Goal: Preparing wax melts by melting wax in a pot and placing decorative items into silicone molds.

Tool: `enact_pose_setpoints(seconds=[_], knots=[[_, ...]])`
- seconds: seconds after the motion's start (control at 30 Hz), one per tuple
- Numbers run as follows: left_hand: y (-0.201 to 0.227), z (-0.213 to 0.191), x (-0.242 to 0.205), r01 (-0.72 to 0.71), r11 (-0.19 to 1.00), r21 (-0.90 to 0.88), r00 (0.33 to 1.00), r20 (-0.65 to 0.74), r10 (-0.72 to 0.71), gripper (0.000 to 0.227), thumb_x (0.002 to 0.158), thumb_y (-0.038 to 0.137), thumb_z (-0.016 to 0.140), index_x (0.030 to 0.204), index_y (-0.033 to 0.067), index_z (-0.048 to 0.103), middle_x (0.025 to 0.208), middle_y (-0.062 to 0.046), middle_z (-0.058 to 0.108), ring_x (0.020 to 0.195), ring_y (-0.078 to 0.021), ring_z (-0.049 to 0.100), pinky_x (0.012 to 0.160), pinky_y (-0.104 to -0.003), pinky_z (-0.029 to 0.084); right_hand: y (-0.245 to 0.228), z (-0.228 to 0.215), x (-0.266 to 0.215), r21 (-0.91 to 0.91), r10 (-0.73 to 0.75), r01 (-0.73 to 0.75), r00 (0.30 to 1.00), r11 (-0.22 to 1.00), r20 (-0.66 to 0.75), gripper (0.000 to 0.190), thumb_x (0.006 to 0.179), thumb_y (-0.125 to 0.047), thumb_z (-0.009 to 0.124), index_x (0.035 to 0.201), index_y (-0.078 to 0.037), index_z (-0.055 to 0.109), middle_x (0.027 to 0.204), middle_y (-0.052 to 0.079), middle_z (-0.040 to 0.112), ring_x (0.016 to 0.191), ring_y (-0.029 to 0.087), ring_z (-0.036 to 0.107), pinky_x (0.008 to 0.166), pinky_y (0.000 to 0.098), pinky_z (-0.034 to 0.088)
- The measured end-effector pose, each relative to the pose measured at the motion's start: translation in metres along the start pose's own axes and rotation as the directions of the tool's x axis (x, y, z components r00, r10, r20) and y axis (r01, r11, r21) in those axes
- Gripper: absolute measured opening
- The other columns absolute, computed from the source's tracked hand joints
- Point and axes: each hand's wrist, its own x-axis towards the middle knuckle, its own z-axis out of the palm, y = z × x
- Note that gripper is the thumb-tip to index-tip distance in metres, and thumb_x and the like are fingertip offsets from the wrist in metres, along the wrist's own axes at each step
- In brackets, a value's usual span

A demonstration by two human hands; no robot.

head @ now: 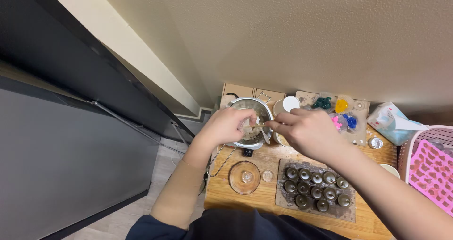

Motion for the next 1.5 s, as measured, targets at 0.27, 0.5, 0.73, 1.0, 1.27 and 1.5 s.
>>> enact_pose_setpoints(seconds=[0.27,0.5,0.73,1.0,1.27,1.5], knots=[[-0.007,0.011,0.001,0.007,0.996,0.086,0.997,-0.079,0.000,0.037,0.066,0.000,0.066,0.097,0.0197,0.065,0.080,-0.005,0.071,0.082,-0.0320,0.070,0.065,-0.047,0.051,-0.003,0.040,-0.010,0.406,0.216,-0.196,0.976,0.893,-0.004,0.021,0.084,-0.015,0.073,0.103,-0.013,0.081,0.078,0.003,0.073,0.062,0.022,0.069,0.054,0.0348,0.055],[0.000,0.017,-0.009,0.132,0.985,0.108,0.978,-0.175,-0.111,0.035,0.073,0.004,0.069,0.103,0.0212,0.064,0.079,-0.007,0.073,0.082,-0.0317,0.072,0.067,-0.048,0.052,0.002,0.121,-0.045,0.909,0.509,-0.370,0.830,0.193,0.230,0.024,0.097,-0.017,0.073,0.116,-0.004,0.080,0.084,0.003,0.083,0.073,0.004,0.072,0.067,0.0230,0.057],[-0.012,0.027,-0.038,0.271,0.962,-0.024,0.898,-0.354,-0.262,0.035,0.073,0.010,0.074,0.103,0.0217,0.062,0.077,-0.008,0.073,0.077,-0.0334,0.072,0.064,-0.046,0.054,0.007,0.101,-0.043,0.767,0.590,-0.617,0.557,-0.177,0.585,0.026,0.091,-0.019,0.071,0.113,-0.008,0.081,0.074,0.001,0.075,0.046,0.002,0.039,0.041,0.0210,0.030],[-0.021,0.059,-0.099,0.148,0.816,-0.560,0.820,-0.392,-0.417,0.041,0.080,0.007,0.076,0.115,0.0102,0.056,0.075,0.000,0.061,0.061,-0.0087,0.051,0.054,-0.027,0.045,-0.009,0.082,-0.008,0.286,0.438,-0.445,0.894,0.849,0.091,0.018,0.090,-0.026,0.071,0.099,-0.016,0.081,0.091,0.007,0.072,0.076,0.027,0.069,0.068,0.0417,0.057],[0.014,0.055,-0.139,0.158,0.714,-0.682,0.815,-0.318,-0.485,0.035,0.088,0.011,0.076,0.116,0.0105,0.055,0.074,0.006,0.053,0.064,-0.0040,0.045,0.056,-0.021,0.042,-0.027,0.115,0.016,0.071,0.294,-0.301,0.951,0.951,0.096,0.018,0.082,-0.020,0.069,0.096,-0.020,0.082,0.093,0.004,0.070,0.090,0.027,0.070,0.067,0.0426,0.058],[0.017,0.059,-0.158,0.148,0.721,-0.677,0.821,-0.322,-0.472,0.035,0.089,0.012,0.076,0.116,0.0101,0.054,0.070,0.005,0.050,0.061,-0.0040,0.042,0.052,-0.022,0.039,-0.033,0.112,0.018,0.063,0.278,-0.283,0.957,0.957,0.089,0.019,0.084,-0.019,0.067,0.095,-0.021,0.082,0.096,0.004,0.070,0.085,0.028,0.070,0.067,0.0428,0.058]])
